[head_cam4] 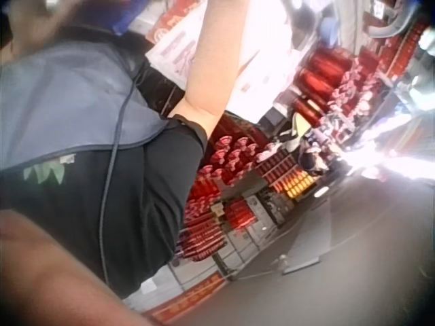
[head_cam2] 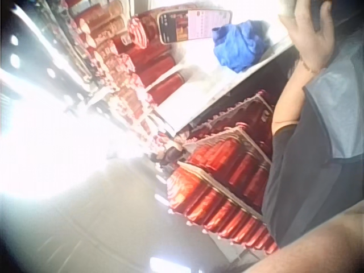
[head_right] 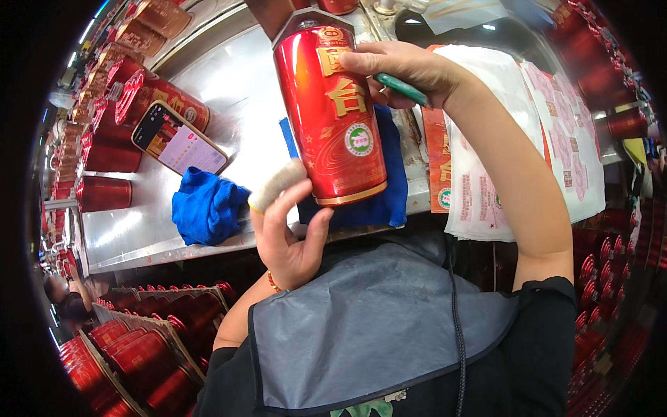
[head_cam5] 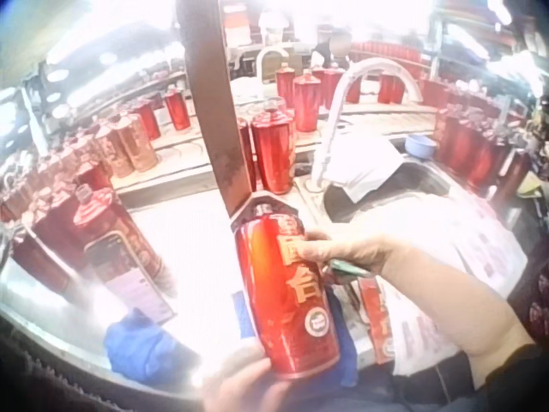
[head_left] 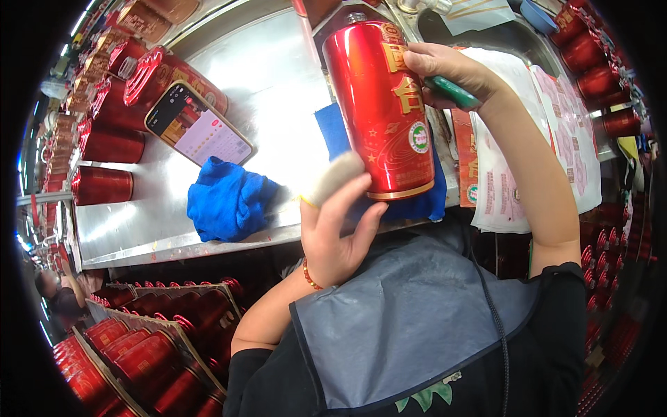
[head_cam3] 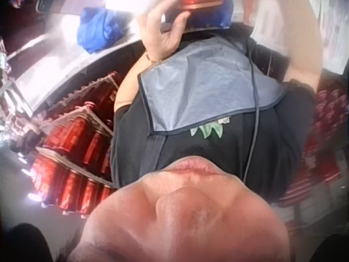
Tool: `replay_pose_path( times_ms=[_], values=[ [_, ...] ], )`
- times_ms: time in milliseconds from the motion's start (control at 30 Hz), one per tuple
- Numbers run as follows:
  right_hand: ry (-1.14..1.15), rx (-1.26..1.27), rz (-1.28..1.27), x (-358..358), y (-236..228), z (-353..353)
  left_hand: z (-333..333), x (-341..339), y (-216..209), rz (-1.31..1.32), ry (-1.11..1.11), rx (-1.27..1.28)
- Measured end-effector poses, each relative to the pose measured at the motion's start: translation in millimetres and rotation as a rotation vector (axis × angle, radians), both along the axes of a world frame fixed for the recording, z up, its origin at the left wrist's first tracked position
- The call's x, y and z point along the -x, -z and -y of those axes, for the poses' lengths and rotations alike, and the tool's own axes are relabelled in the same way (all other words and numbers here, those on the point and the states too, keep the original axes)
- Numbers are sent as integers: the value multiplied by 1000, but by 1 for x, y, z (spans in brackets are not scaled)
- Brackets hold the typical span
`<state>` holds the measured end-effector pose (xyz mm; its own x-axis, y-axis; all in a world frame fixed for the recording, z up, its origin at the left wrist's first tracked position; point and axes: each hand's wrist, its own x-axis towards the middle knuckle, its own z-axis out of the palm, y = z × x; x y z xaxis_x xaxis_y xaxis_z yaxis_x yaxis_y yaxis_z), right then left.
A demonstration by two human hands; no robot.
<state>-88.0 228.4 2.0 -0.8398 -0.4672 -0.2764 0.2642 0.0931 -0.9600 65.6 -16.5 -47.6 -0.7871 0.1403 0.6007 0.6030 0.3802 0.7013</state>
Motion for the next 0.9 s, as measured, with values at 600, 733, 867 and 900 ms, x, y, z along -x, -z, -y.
replay_pose_path(
  times_ms=[600, 733, 867, 900],
  values=[
    [-1, -439, -230, -4, -40, -1, -24, 26, -29, -289, 6, 416],
    [16, -347, -114, -11, -40, -16, -10, 22, -21, -70, -16, 225],
    [46, -251, -116, -8, -25, -20, -11, 9, 0, 183, 14, -139],
    [63, -211, -113, -7, -21, -22, -8, 9, 0, 138, 20, -72]
  ],
)
